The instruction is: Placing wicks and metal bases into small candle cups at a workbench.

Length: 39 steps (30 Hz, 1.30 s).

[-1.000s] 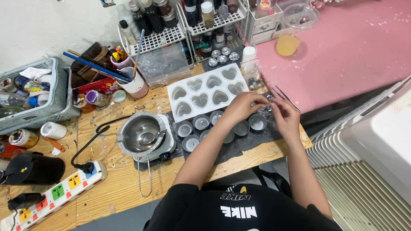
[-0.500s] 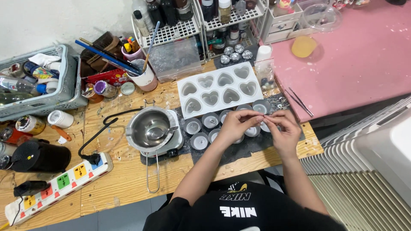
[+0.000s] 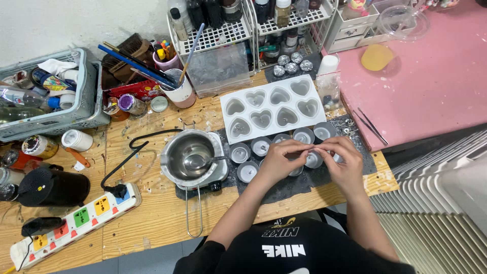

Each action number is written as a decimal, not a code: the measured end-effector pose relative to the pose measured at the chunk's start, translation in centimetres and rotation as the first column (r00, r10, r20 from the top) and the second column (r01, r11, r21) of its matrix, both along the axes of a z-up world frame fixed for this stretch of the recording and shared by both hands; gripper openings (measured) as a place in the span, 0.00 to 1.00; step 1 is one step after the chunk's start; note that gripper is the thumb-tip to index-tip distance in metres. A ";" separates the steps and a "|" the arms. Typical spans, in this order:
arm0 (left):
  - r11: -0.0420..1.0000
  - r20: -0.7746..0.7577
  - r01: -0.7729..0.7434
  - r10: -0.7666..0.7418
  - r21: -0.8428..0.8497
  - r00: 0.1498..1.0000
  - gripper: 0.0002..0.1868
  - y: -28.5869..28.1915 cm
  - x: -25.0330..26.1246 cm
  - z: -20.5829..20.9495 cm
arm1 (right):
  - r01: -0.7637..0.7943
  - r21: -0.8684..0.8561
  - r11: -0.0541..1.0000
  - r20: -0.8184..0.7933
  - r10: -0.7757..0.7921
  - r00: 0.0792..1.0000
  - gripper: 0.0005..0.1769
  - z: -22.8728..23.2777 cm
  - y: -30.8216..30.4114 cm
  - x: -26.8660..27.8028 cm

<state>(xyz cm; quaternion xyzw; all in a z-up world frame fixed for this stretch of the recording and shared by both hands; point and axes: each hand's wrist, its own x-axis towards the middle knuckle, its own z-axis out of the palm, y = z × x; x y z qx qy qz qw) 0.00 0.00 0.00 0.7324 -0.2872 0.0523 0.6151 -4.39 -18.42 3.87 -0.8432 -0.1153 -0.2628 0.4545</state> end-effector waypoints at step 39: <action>0.765 -0.604 -0.265 -0.194 -0.586 0.773 0.18 0.7 1.9 -2.3 | -0.322 -0.379 0.867 -0.114 0.301 0.947 0.07 4.7 1.0 9.9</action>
